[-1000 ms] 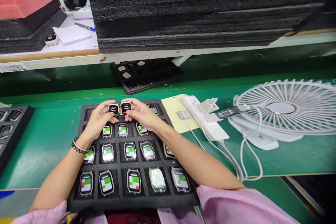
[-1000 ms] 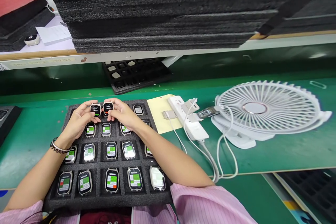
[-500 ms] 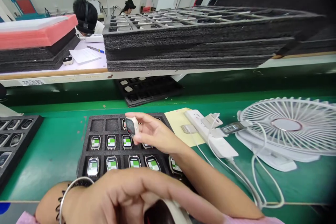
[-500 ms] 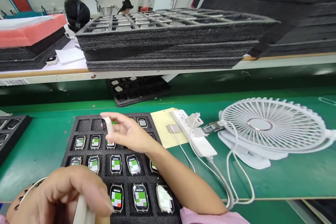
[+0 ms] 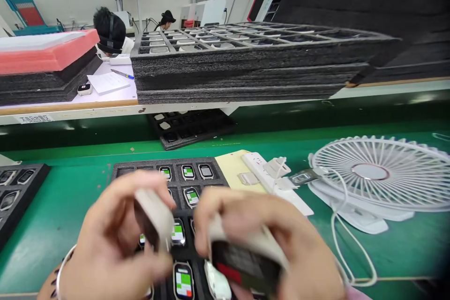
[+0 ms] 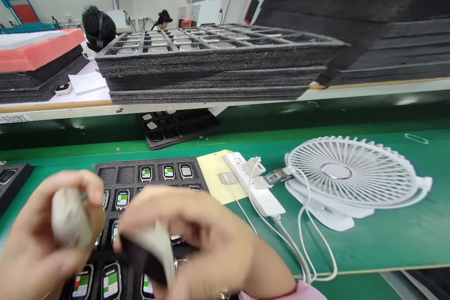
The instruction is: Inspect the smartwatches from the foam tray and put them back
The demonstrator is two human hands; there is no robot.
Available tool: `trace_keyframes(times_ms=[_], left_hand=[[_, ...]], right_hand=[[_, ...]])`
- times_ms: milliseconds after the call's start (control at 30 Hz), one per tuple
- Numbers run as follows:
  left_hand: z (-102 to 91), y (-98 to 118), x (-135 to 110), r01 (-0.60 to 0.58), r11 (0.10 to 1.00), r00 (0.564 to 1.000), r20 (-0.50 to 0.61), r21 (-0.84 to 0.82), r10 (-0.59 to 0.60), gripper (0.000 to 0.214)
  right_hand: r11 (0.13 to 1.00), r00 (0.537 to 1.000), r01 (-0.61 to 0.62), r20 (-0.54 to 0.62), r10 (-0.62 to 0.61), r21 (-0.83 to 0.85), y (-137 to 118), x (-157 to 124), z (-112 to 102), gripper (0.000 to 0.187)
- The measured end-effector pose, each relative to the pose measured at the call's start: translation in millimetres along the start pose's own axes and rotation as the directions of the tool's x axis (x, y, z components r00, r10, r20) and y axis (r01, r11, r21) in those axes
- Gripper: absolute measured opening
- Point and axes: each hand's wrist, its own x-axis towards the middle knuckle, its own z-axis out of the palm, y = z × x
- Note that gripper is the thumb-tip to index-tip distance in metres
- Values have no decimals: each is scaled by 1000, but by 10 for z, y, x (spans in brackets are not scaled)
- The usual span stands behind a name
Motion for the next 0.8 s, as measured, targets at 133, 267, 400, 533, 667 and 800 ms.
trace_keyframes(times_ms=[133,267,400,533,667,800], left_hand=[[-165,-322,383,36,997,988,-151,71,-25,52],[-275,-531,585,83,991,986,-152,103,-67,59],[-301,-596,631,126,988,979,-173,86,-109,54],[-308,-591,639,165,986,973,-161,-4,-164,47],[-294,-567,645,206,975,965,-146,-77,-216,40],[-281,-550,648,230,963,961,-121,-139,-247,41]], right_hand=[[974,997,-24,-69,40,225,27,472,-272,47],[960,976,-32,-200,91,278,100,702,-445,41],[958,967,-19,-239,90,285,188,747,-518,30],[953,958,-38,-261,121,301,224,771,-542,24],[954,956,-13,-275,99,299,240,780,-554,23],[965,960,12,-273,62,263,256,771,-554,23]])
